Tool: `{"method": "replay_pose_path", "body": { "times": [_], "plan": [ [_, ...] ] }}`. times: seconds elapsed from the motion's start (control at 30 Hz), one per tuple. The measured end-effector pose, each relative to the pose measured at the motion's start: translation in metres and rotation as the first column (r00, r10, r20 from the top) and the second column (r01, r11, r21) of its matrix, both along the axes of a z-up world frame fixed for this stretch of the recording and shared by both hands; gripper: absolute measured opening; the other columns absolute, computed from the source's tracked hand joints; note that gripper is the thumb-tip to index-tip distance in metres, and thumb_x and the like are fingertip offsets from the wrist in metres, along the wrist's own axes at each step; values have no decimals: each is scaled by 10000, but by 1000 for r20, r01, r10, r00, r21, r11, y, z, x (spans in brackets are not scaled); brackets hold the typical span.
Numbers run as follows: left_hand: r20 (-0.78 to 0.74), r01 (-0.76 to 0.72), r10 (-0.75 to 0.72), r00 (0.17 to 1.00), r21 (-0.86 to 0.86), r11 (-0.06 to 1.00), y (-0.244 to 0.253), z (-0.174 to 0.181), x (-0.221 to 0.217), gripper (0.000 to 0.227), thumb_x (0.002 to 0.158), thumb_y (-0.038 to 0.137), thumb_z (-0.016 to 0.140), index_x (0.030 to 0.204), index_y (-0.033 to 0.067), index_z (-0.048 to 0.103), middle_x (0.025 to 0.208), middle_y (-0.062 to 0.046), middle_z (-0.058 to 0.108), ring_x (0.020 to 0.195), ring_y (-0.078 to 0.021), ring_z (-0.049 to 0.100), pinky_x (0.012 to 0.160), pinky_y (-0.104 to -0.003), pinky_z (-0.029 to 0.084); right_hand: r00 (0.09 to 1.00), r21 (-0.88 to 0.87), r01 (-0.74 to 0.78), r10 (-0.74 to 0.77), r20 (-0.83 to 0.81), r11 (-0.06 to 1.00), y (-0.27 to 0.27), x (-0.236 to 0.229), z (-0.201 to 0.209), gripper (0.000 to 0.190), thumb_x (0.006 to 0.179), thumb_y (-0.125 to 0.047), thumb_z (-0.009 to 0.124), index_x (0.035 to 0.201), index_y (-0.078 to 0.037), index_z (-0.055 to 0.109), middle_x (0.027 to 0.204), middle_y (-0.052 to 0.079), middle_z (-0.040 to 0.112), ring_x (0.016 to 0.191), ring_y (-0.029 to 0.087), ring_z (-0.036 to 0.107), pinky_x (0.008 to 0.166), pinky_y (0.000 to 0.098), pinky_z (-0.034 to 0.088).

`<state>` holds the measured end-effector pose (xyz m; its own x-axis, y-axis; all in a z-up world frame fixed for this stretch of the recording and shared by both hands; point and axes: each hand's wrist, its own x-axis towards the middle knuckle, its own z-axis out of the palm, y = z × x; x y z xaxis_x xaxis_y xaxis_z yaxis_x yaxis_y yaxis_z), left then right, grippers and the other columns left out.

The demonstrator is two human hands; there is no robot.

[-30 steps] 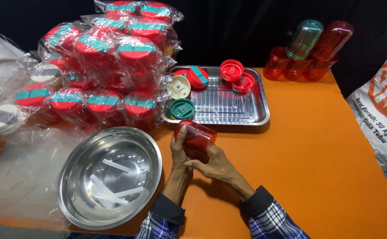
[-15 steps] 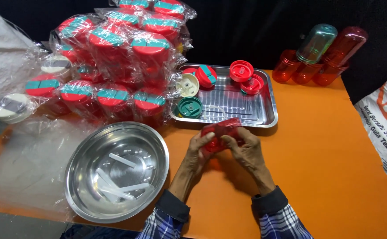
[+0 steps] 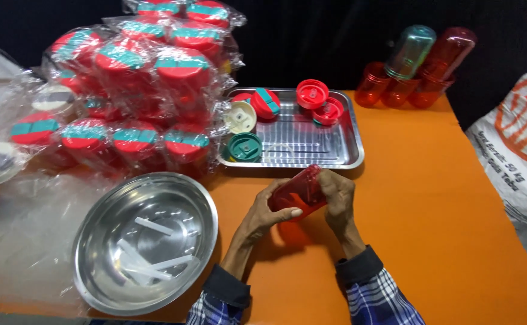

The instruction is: Assembling plastic containers by inserting a component, attaching a lid, and wrapping them in plastic film.

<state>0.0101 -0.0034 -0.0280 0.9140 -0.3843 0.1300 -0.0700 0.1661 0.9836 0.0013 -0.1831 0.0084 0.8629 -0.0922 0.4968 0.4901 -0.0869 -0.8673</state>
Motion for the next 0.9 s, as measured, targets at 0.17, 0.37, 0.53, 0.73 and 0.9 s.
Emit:
{"method": "replay_pose_path", "body": {
  "times": [0.17,0.37,0.53,0.73,0.9],
  "plan": [
    [107,50,-62,992,113,992,-3,-2,-5,748,618,311,953,1248,84,619,1049,-152,659,1007,-278,649,921,-462,546,998,-37,31,-33,-62,999,0,3,0,196,914,-241,608,857,-67,678,705,60,597,682,129,554,642,264,480],
    [79,-40,20,997,267,963,-11,7,-8,759,586,279,953,1219,153,554,1001,-137,708,999,-312,711,894,-469,580,986,-87,159,-163,-42,983,5,-1,22,166,944,-92,644,1096,-87,710,852,58,675,762,116,638,714,275,549],
    [65,-109,94,993,304,946,-15,-1,-8,832,539,262,946,1224,147,488,1079,-157,704,1086,-379,689,945,-503,563,888,-112,457,-446,110,882,-15,6,27,295,952,-76,711,1246,-91,690,924,128,661,851,190,659,770,366,566],
    [157,-180,132,979,352,918,-17,6,-14,831,571,345,954,1211,139,467,1055,-142,726,1087,-388,690,971,-523,544,678,7,721,-708,200,693,-58,11,26,243,1047,-130,643,1257,-11,619,1041,163,609,957,219,598,856,382,521],
    [134,-213,179,975,309,927,-16,-5,-11,908,524,323,983,1241,132,460,1156,-163,707,1153,-401,663,1019,-526,524,520,0,849,-834,185,529,-96,24,-7,266,1117,-280,644,1230,-40,628,1093,160,599,998,292,672,793,390,586]
  ]
}}
